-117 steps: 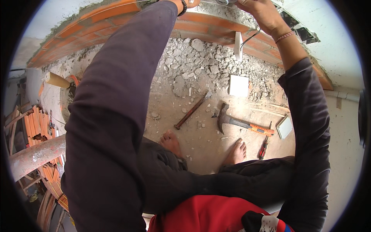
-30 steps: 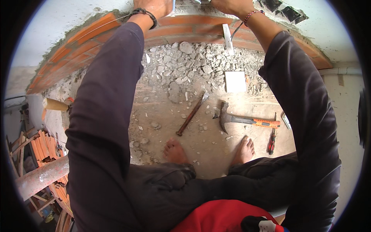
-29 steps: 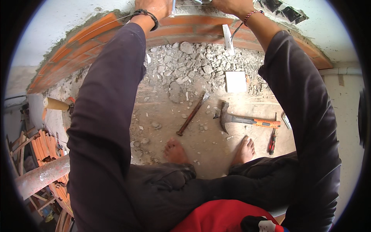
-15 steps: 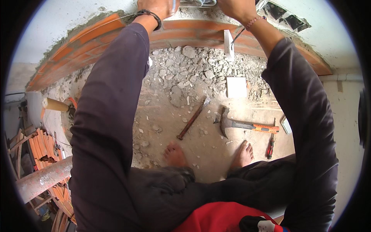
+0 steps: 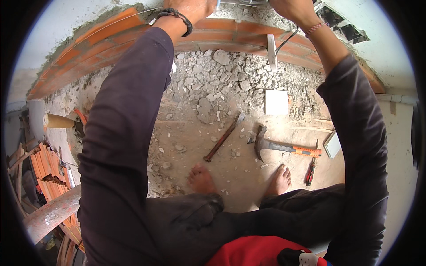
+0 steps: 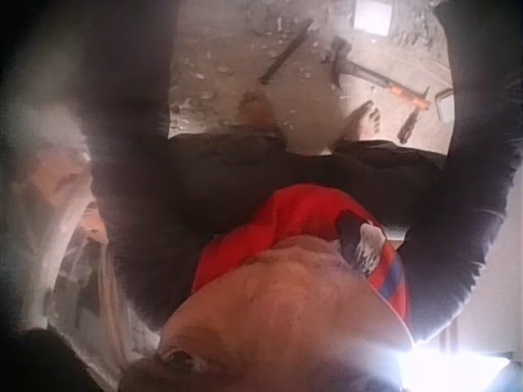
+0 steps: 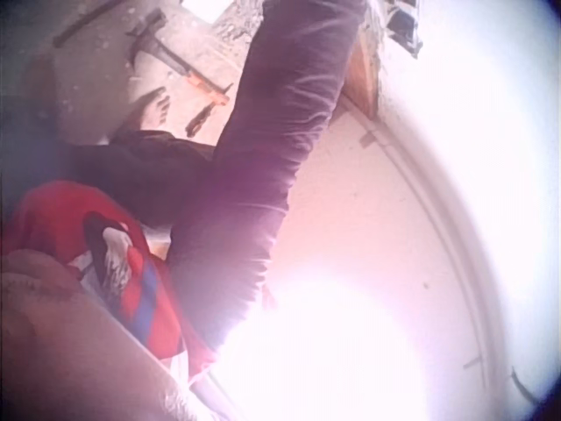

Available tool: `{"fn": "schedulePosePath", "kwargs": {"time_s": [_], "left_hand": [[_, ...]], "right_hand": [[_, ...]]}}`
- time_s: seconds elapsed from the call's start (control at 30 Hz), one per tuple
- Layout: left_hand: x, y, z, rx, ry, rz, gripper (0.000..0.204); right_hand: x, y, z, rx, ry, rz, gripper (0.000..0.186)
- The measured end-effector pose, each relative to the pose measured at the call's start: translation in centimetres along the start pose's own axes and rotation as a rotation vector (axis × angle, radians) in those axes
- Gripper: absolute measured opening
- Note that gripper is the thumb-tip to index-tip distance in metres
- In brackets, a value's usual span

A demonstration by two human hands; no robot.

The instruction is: The person organizes electrical wires within junction boxes on a wall and uses a hammer and chisel to remove masonry debris from around the boxes.

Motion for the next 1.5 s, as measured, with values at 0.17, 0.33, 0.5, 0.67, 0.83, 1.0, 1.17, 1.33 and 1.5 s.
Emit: {"fn": "schedulePosePath", "kwargs": {"time_s": [0.17, 0.33, 0.5, 0.67, 0.83, 1.0, 1.17, 1.33, 1.5], "left_hand": [[0.0, 0.2, 0.5, -0.056, -0.007, -0.027, 0.026], [-0.7, -1.2, 0.4, 0.063, 0.037, 0.043, 0.02], [0.4, 0.4, 0.8, 0.112, 0.047, 0.055, 0.018], [-0.2, 1.7, -1.4, 0.109, 0.139, 0.071, 0.021], [0.2, 1.9, -0.3, 0.011, 0.16, -0.037, 0.025], [-0.3, 1.0, 0.9, 0.037, 0.191, -0.155, 0.027], [-1.2, -0.9, 1.2, 0.119, 0.138, -0.072, 0.026], [-3.0, -6.2, 5.3, 0.486, 0.0, 0.262, 0.035], [2.4, -10.1, 4.6, 0.131, -0.281, -0.169, 0.046]], "right_hand": [[0.2, 0.1, -0.2, -0.072, -0.053, 0.019, 0.013], [-1.4, -1.3, -2.2, -0.12, 0.091, -0.025, 0.011], [-0.1, -0.2, 0.5, -0.093, -0.01, 0.097, 0.014], [-0.7, -1.4, 0.4, 0.16, 0.276, -0.158, 0.026], [-3.6, -4.0, -2.7, -0.045, 0.293, -0.023, 0.028], [-3.4, -1.7, -3.1, 0.13, 0.12, 0.027, 0.032], [-3.8, -0.5, -2.9, 0.165, 0.233, 0.114, 0.029], [-4.0, -0.8, -2.2, 0.299, 0.248, 0.025, 0.026], [-4.4, -0.5, -3.0, 0.339, 0.334, -0.015, 0.029]]}}
Point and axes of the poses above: each hand's wrist, its own y-axis towards the middle knuckle, its own x-axis out of the palm, z = x × y, the point moved 8 cm from there along y, towards the middle knuckle, and after that the axes turned 12 degrees about -y, right-handed, at the moved point
